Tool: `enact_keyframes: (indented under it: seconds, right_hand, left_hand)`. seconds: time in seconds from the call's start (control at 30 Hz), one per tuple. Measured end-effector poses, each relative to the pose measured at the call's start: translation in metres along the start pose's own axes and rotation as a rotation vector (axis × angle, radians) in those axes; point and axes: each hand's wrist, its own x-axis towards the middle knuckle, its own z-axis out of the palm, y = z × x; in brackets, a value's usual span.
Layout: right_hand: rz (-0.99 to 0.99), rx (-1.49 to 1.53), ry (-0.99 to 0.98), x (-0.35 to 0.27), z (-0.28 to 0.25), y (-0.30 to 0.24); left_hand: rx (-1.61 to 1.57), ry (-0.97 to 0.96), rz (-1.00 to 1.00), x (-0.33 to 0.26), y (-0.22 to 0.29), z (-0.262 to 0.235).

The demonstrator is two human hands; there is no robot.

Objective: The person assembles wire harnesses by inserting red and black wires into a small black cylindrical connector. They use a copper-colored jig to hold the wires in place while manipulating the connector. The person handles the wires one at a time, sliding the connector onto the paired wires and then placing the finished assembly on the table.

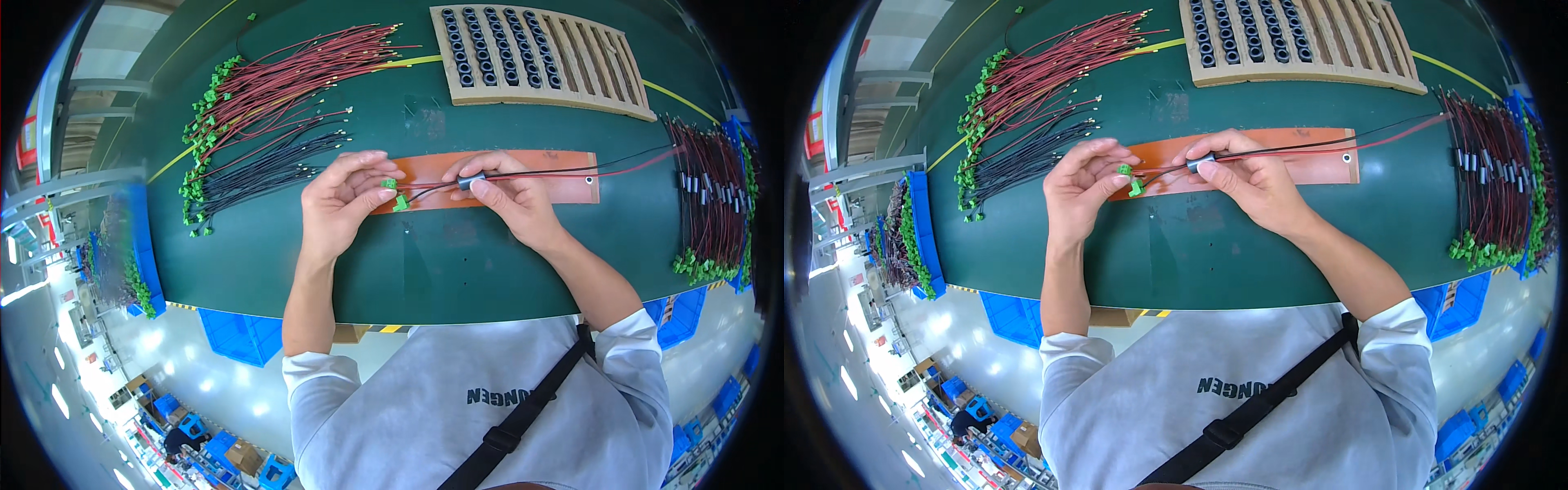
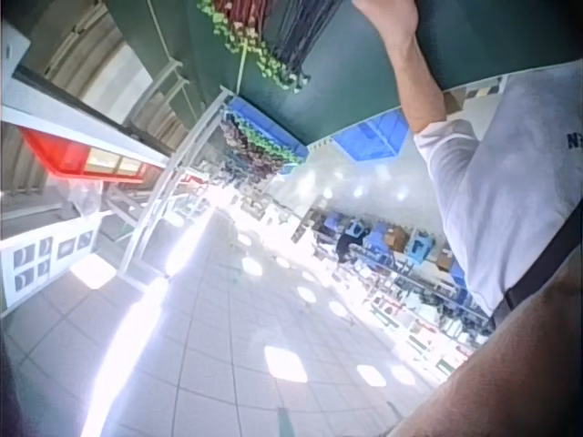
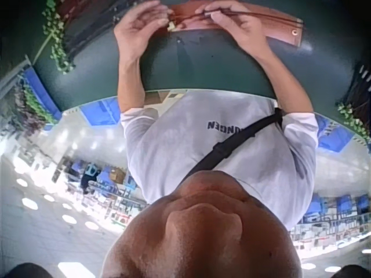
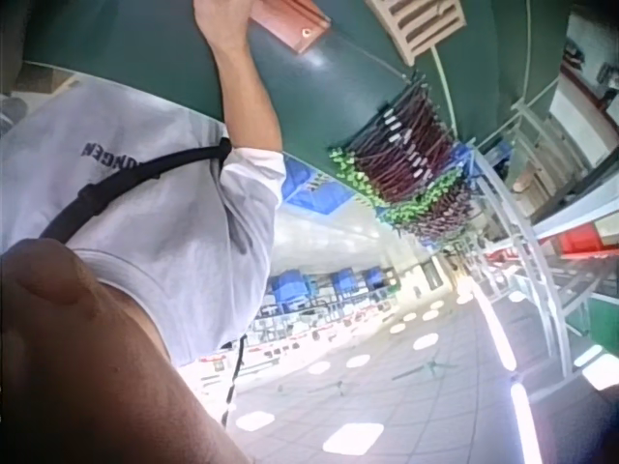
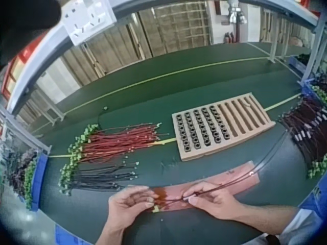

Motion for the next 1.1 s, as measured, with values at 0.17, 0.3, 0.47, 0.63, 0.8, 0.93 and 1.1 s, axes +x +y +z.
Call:
enact_keyframes:
  seconds: [0.17, 0.3, 0.47, 0.63, 0.8, 0.93, 1.1]
  right_hand:
    - [0.012, -0.083, 0.011, 0.003, 0.0, 0.003]
    - [0.045, -0.049, 0.038, 0.004, 0.002, 0.0]
    - [0.068, 0.087, 0.029, 0.004, 0.002, 0.0]
    - [0.071, 0.045, 0.029, 0.005, 0.002, 0.001]
    - [0.108, 0.066, 0.042, 0.003, 0.003, -0.001]
    - [0.091, 0.067, 0.034, 0.005, 0.002, 0.001]
    - [0.097, 0.045, 0.054, 0.004, 0.002, 0.001]
  left_hand:
    - [0.453, -0.007, 0.288, 0.0, -0.01, -0.012]
    - [0.514, 0.025, 0.269, 0.002, -0.016, -0.011]
    - [0.505, 0.021, 0.217, 0.003, -0.013, -0.011]
    - [0.596, 0.032, 0.159, 0.003, -0.01, -0.006]
    - [0.818, -0.013, 0.31, 0.006, -0.005, 0.0]
    - [1.039, -0.124, 0.536, 0.003, 0.013, 0.012]
    - [1.05, -0.193, 0.545, 0.001, 0.008, 0.012]
